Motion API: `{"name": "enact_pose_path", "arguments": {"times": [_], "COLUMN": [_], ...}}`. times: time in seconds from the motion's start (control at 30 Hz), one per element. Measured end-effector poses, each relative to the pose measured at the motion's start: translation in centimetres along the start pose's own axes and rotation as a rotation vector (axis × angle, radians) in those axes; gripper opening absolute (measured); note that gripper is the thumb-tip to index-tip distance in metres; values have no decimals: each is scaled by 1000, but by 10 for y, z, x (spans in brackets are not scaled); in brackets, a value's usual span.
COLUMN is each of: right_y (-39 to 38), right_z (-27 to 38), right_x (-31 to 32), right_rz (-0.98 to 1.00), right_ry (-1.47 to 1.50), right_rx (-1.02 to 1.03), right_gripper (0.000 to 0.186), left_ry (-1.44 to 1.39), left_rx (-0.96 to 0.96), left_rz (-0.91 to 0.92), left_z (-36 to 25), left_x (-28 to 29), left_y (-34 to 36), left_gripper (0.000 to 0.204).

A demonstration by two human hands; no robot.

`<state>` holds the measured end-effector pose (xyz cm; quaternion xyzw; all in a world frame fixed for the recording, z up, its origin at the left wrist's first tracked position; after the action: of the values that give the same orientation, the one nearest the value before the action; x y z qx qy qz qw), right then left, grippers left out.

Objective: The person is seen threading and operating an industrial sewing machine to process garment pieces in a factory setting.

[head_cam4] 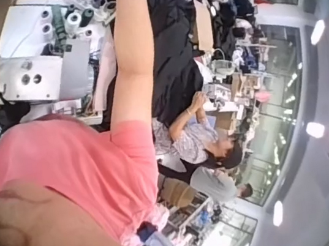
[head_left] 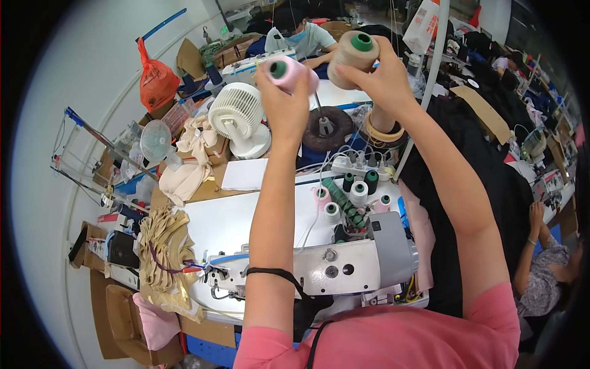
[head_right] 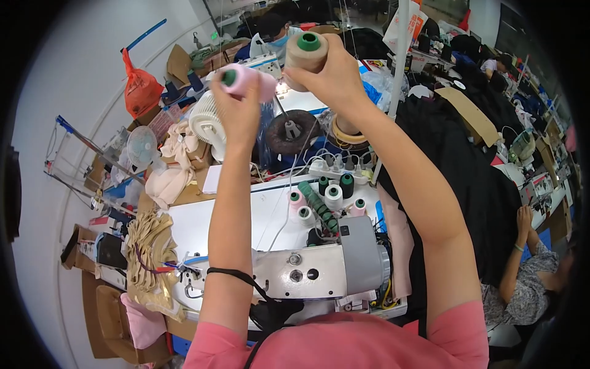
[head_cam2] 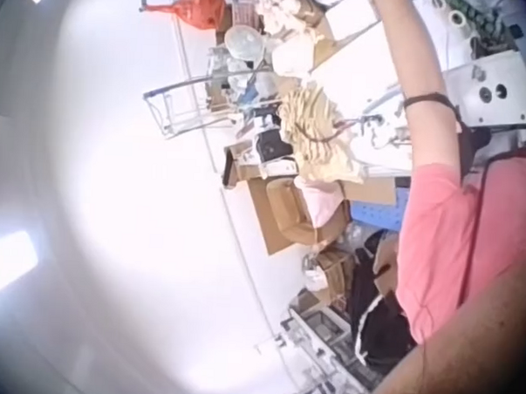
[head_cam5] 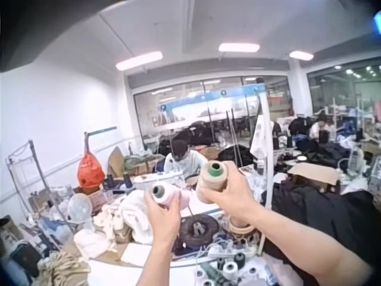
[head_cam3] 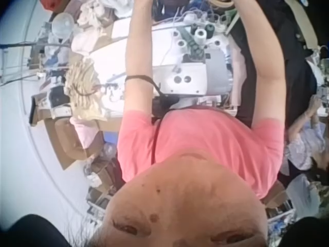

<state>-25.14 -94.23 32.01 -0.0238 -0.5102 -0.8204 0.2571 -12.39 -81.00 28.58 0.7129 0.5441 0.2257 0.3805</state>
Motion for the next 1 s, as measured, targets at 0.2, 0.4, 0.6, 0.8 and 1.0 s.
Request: {"name": "enact_pose_path", "arguments": {"times": [0.2, 0.4, 0.6, 0.8, 1.0], "right_y": [2, -57, -69, -70, -51], "right_z": [-17, -48, -14, 36, 27], "right_x": [-54, -87, -35, -40, -27], "right_rz": [154, 410, 1397, 968, 644], "right_ry": [231, -108, -412, 887, -248], "right_rx": [-201, -189, -382, -532, 210], "right_gripper": [61, 58, 33, 37, 26], "left_ry": [240, 262, 92, 25, 134], "left_rx": [-39, 136, 580, 586, 694], "left_rz": [24, 161, 678, 989, 489], "left_z": [-32, -11, 6, 0, -14], "left_x": [32, 53, 70, 40, 69], "left_y": [-11, -48, -84, -114, -72], "left_gripper": [51, 54, 50, 51, 50]}}
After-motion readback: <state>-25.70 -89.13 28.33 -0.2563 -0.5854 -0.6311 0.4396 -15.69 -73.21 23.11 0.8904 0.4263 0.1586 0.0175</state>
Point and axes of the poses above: each hand's wrist, its own y-axis towards the middle knuckle, its own x-axis out of the back of the hand, z = x × y, the point moved 3 cm from there along y, towards the middle knuckle, and after that the axes turned 1 degree about y, right-handed, at the moved point
